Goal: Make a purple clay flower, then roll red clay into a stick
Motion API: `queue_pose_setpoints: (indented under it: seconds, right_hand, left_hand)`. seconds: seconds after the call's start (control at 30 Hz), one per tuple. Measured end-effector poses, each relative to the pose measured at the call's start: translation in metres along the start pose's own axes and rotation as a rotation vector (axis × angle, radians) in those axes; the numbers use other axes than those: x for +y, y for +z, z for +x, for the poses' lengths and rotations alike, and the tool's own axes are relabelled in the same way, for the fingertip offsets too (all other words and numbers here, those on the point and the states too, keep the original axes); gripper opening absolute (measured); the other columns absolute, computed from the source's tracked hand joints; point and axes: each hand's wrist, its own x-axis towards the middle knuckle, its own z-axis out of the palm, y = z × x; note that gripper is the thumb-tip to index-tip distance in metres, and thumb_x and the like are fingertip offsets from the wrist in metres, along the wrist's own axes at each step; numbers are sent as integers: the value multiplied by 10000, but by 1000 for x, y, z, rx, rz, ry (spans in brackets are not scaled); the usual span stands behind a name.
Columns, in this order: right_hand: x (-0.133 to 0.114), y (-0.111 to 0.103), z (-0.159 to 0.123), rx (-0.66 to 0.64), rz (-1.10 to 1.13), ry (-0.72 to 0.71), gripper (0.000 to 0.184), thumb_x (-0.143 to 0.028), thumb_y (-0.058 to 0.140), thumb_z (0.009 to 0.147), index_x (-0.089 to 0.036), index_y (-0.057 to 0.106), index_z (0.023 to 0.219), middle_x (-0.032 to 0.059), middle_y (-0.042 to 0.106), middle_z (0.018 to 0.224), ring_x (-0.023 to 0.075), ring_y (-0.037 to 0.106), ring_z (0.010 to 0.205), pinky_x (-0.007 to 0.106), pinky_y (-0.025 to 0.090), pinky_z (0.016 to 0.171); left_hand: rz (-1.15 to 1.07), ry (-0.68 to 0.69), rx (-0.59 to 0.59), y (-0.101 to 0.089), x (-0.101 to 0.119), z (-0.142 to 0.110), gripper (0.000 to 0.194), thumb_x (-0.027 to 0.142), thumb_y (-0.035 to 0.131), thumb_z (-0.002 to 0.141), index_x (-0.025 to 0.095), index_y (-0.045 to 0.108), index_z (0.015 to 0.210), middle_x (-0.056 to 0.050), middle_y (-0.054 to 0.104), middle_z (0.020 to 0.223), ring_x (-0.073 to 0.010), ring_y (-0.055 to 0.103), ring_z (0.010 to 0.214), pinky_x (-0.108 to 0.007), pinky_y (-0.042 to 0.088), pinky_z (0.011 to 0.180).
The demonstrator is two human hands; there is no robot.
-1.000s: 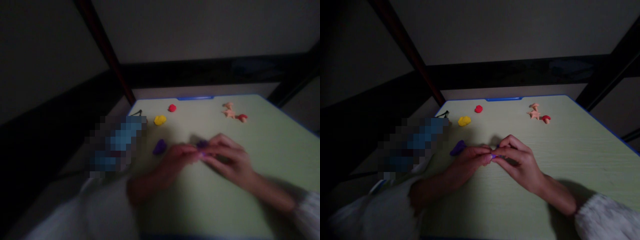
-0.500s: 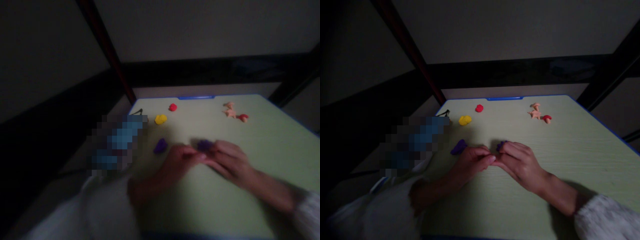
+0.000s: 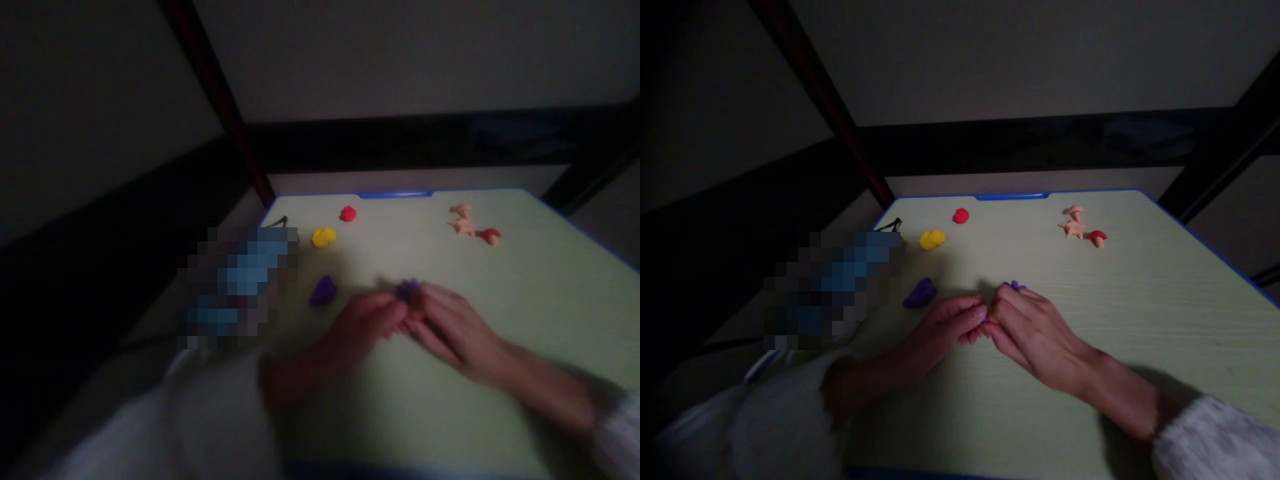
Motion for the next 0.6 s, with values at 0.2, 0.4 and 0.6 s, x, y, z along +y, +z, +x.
queue_pose_setpoints:
  seconds: [0.2, 0.4, 0.6]
  right_hand:
    - [-7, -1, 5, 22, 423, 248, 216, -226, 406, 918, -192, 465, 714, 16, 514, 691, 129, 478, 637, 258, 407, 573]
    - [0, -1, 5, 196, 606, 457, 263, -295, 441, 911, -191, 457, 671, -26, 444, 624, 91, 427, 541, 210, 368, 480]
    - [8, -7, 8, 453, 538, 564, 97, -261, 626, 811, -188, 607, 751, -16, 580, 616, 91, 519, 533, 199, 441, 484]
  left_hand:
    - [-162, -92, -50, 2, -3, 0, 284, 387, 430, 853, 178, 469, 664, 19, 468, 602, -102, 408, 552, -247, 332, 546]
    - [-296, -108, 9, 4, -1, 0, 263, 351, 444, 846, 171, 475, 658, 18, 461, 612, -94, 407, 565, -237, 311, 525]
    - [-361, -121, -111, 6, 7, -1, 168, 317, 557, 764, 164, 530, 699, 13, 517, 611, -86, 430, 532, -229, 310, 499]
